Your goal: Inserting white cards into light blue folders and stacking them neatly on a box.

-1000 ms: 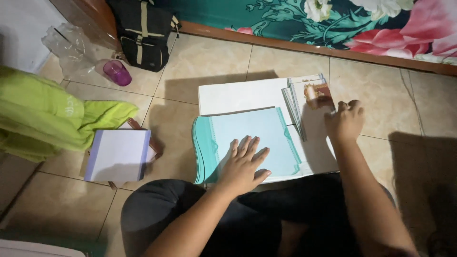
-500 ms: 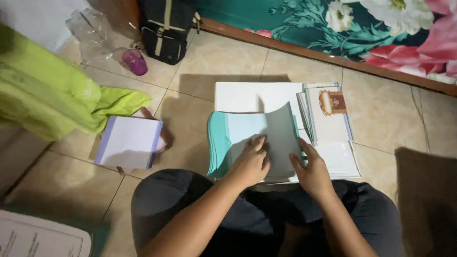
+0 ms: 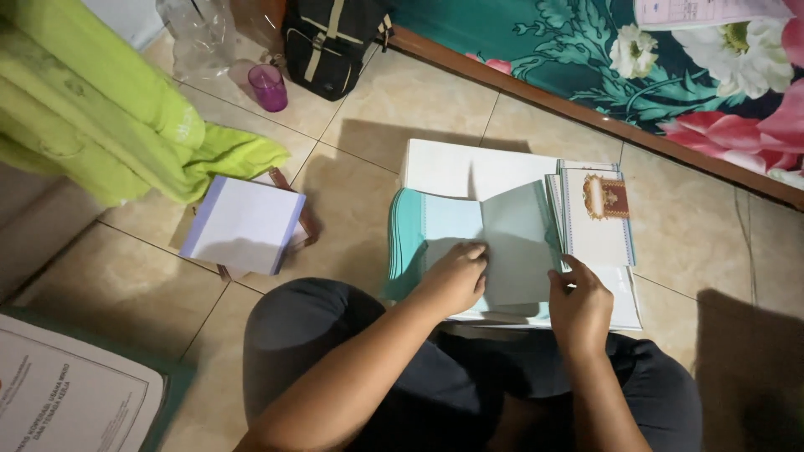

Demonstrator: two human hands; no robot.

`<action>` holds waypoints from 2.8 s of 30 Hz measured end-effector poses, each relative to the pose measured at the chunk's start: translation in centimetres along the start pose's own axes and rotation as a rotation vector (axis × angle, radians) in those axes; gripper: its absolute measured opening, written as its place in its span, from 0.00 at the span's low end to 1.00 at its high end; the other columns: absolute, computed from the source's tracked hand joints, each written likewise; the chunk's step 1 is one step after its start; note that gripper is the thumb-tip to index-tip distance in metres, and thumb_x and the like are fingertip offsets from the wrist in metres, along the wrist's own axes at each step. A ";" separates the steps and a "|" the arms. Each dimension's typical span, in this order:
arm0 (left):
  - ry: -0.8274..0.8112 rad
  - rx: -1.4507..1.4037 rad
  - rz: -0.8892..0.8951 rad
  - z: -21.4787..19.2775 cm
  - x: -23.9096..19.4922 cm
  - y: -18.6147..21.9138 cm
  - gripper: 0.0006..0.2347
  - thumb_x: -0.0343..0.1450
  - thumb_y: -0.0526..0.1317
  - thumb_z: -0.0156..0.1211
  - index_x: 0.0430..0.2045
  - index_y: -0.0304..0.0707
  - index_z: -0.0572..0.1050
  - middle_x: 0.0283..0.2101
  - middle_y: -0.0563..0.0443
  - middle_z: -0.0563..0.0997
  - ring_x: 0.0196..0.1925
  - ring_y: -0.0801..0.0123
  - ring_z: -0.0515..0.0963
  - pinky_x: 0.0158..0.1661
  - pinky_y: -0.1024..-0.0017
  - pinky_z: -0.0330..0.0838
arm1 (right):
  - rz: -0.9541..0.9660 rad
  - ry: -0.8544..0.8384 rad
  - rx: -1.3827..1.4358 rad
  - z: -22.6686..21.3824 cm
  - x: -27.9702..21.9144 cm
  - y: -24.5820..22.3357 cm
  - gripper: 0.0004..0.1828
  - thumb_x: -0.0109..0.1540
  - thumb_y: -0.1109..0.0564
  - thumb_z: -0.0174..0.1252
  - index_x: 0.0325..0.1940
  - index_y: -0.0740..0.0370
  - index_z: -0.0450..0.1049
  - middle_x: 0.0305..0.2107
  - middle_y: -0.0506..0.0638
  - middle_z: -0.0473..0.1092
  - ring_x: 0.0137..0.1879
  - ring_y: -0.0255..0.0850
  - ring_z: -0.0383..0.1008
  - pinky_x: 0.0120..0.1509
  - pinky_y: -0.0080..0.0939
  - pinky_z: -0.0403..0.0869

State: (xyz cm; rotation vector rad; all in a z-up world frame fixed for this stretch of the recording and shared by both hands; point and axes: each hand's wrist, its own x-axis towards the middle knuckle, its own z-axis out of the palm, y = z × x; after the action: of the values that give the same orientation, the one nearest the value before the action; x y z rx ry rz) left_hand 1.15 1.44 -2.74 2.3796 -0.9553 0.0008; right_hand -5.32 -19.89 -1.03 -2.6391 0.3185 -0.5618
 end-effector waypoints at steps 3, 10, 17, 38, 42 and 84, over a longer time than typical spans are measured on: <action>0.001 -0.051 -0.016 0.3 0.1 0.0 0.15 0.70 0.35 0.54 0.47 0.22 0.78 0.58 0.29 0.76 0.64 0.44 0.75 0.66 0.55 0.64 | 0.009 -0.035 -0.083 0.0 -0.3 -0.2 0.19 0.66 0.60 0.63 0.62 0.62 0.78 0.32 0.58 0.80 0.38 0.53 0.82 0.40 0.52 0.80; -0.086 -0.100 -0.091 -1.7 -0.1 1.2 0.16 0.72 0.37 0.53 0.49 0.21 0.77 0.61 0.29 0.74 0.66 0.43 0.73 0.66 0.53 0.64 | -0.064 -0.093 0.017 2.4 -0.9 2.2 0.10 0.64 0.54 0.61 0.49 0.53 0.80 0.54 0.56 0.76 0.61 0.57 0.75 0.58 0.58 0.75; 0.299 -0.755 -0.345 -3.6 0.0 0.7 0.31 0.78 0.48 0.36 0.72 0.22 0.40 0.71 0.13 0.50 0.74 0.26 0.51 0.68 0.36 0.50 | -0.500 -0.420 0.064 1.4 -2.2 -5.0 0.25 0.70 0.45 0.47 0.65 0.59 0.73 0.58 0.62 0.73 0.68 0.61 0.68 0.73 0.69 0.60; -0.054 0.283 -0.232 5.9 0.0 -5.6 0.27 0.76 0.44 0.35 0.70 0.23 0.49 0.76 0.31 0.46 0.78 0.44 0.38 0.69 0.39 0.23 | -0.601 -0.481 -0.158 3.6 -5.6 -2.3 0.41 0.64 0.47 0.51 0.76 0.73 0.49 0.73 0.66 0.52 0.80 0.54 0.49 0.77 0.52 0.54; -0.435 0.216 -0.413 -2.7 0.2 0.6 0.26 0.80 0.44 0.27 0.75 0.38 0.38 0.79 0.41 0.33 0.80 0.53 0.28 0.73 0.48 0.16 | -0.440 -0.697 -0.324 4.7 -3.9 0.2 0.33 0.68 0.53 0.46 0.77 0.60 0.54 0.68 0.62 0.60 0.72 0.56 0.64 0.71 0.50 0.69; -0.095 -0.415 -0.678 -6.6 -1.5 -2.2 0.23 0.69 0.36 0.38 0.58 0.42 0.73 0.58 0.36 0.78 0.65 0.46 0.74 0.64 0.47 0.66 | -0.326 -0.850 -0.231 5.8 -2.4 -5.9 0.37 0.72 0.37 0.36 0.81 0.56 0.45 0.79 0.55 0.40 0.83 0.49 0.36 0.81 0.61 0.44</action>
State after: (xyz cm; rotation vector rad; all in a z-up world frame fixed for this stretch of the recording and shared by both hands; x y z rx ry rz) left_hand 2.80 7.00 1.37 2.1994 -0.1213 -0.5169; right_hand -4.20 -11.89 -3.97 -2.8745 -0.3274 0.5577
